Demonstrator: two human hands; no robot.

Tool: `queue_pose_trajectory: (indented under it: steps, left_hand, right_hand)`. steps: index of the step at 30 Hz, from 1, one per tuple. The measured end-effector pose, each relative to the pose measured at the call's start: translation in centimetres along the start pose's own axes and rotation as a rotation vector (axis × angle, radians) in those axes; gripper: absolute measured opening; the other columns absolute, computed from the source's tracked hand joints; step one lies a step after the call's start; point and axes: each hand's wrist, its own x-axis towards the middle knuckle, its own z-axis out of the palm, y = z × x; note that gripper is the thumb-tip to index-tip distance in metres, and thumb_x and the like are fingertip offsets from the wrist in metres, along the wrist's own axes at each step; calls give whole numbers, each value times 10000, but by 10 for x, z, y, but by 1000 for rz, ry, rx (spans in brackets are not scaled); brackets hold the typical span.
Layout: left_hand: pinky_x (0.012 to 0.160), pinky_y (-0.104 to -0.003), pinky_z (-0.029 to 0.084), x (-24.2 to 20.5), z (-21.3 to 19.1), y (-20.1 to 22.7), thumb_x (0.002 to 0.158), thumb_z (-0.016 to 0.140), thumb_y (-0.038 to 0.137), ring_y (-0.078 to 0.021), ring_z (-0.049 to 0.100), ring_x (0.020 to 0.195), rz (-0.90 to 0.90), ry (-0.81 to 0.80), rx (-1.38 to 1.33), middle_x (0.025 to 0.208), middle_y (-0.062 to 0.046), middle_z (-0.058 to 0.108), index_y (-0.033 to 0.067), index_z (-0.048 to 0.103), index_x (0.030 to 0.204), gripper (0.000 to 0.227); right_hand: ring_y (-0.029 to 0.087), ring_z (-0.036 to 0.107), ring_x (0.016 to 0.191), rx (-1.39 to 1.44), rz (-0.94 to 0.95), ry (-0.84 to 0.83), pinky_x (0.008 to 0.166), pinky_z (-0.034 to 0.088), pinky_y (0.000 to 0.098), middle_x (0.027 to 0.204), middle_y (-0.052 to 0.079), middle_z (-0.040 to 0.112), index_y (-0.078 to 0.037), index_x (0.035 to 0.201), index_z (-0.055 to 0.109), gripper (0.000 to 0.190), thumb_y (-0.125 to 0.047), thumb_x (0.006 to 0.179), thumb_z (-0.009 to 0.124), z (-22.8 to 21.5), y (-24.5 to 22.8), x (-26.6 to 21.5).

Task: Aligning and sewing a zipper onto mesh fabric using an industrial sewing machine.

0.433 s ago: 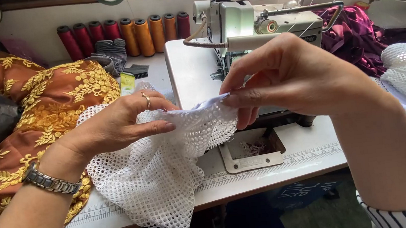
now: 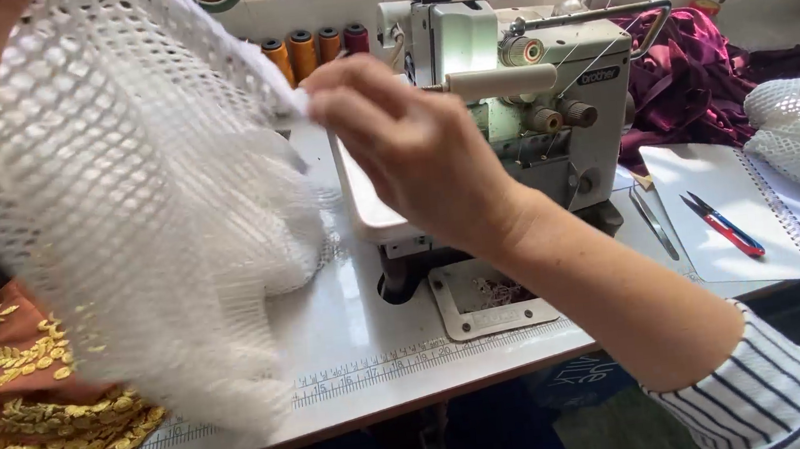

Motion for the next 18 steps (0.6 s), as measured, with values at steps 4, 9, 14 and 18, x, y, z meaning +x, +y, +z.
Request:
queue_pose_trajectory:
  steps: [4, 9, 14, 18]
  left_hand:
    - [585, -383, 385, -29, -13, 146, 1094, 664, 162, -243, 512, 642, 122, -65, -31, 811, -87, 533, 48, 540, 891, 264]
    - [408, -392, 409, -77, 57, 205, 944, 600, 296, -242, 536, 471, 192, -221, -63, 661, -29, 514, 151, 494, 707, 297]
    - [443, -431, 441, -69, 79, 222, 840, 656, 309, -307, 584, 568, 124, -369, -307, 747, -53, 530, 108, 547, 807, 231]
    - [711, -397, 461, -48, 76, 221, 814, 633, 384, -279, 563, 740, 142, -443, -455, 799, -82, 526, 74, 622, 894, 320]
  right_hand:
    - [290, 667, 884, 39, -64, -165, 783, 602, 367, 1157, 160, 599, 30, 1030, 566, 75, 67, 978, 528, 2, 20, -44]
    - [307, 676, 952, -28, -24, -363, 768, 576, 397, 1154, 149, 632, -33, 979, 617, 162, 61, 866, 685, -17, 46, -85]
    - [289, 618, 950, -16, 60, -402, 746, 543, 394, 1089, 100, 588, -70, 1043, 646, 188, 53, 903, 621, -36, 54, -94]
    - [273, 551, 898, 20, 108, -357, 700, 518, 371, 1014, 100, 504, -104, 1022, 675, 171, 18, 945, 584, -44, 54, -100]
